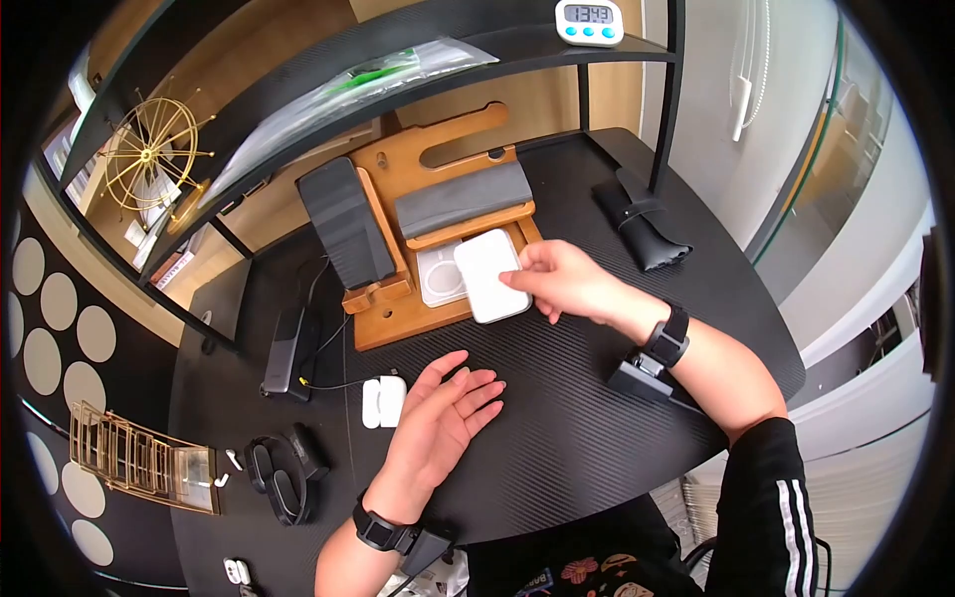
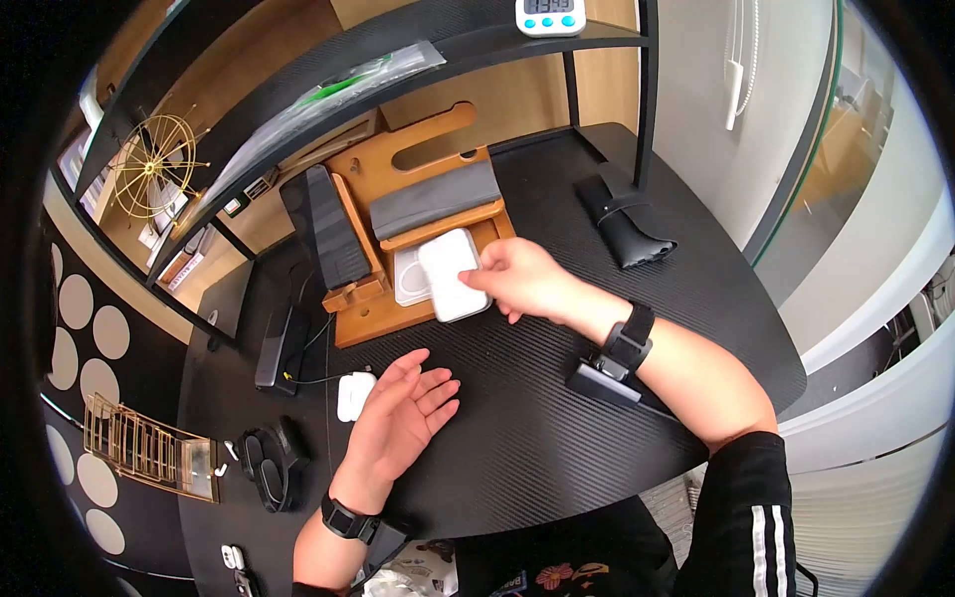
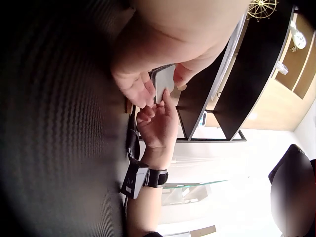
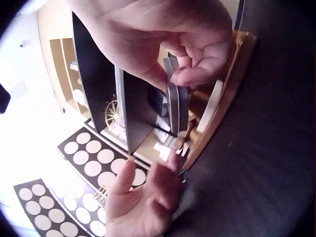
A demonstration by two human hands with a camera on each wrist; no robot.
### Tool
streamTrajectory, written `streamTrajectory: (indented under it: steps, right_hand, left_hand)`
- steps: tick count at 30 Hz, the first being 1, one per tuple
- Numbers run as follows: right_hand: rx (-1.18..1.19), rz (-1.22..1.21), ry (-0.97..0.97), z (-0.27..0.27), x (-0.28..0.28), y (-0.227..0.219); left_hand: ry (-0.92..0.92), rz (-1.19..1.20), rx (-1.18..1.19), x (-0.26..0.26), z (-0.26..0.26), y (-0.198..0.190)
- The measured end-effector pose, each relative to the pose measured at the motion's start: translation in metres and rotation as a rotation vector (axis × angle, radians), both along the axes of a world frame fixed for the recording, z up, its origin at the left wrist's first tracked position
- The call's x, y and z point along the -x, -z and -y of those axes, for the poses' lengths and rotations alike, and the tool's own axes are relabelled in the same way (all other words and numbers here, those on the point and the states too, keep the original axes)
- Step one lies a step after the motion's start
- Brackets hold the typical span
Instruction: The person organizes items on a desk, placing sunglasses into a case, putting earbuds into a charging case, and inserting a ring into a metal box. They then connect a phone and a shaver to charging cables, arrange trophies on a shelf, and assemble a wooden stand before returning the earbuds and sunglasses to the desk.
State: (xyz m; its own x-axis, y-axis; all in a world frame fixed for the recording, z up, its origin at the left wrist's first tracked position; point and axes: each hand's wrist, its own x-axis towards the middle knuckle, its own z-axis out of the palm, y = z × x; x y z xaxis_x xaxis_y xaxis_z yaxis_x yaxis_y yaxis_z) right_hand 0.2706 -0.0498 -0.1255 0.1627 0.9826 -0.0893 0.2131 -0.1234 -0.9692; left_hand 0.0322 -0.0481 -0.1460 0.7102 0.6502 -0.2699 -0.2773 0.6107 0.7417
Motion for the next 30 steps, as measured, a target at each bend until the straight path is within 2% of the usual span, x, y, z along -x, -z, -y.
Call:
streamTrajectory:
  steps: [2, 6, 8, 12, 15, 17, 30]
  right_hand:
    - [0.047, 0.056, 0.037, -0.004, -0.014, 0.003]
    - [0.049, -0.05, 0.1, -0.007, -0.022, 0.004]
    - [-0.021, -0.062, 0.157, -0.007, -0.021, 0.005]
    - [-0.019, -0.077, 0.142, -0.008, -0.02, 0.009]
    - [-0.054, 0.02, 0.058, -0.008, -0.019, 0.011]
    - [-0.081, 0.194, 0.036, -0.008, -0.019, 0.013]
    - [-0.165, 0.095, 0.088, -0.011, -0.016, 0.026]
  left_hand:
    - [0.001, -0.002, 0.004, 0.001, -0.001, -0.001]
    - [0.011, 0.005, 0.019, 0.002, -0.001, 0.0]
    - [0.009, 0.007, 0.024, 0.002, -0.001, 0.0]
    - [0.018, 0.02, 0.031, 0.002, -0.001, 0.0]
    - [0.019, 0.023, 0.032, 0.002, 0.0, 0.0]
    - [0.018, 0.021, 0.032, 0.001, -0.001, 0.0]
    - [0.014, 0.022, 0.036, 0.001, -0.001, 0.0]
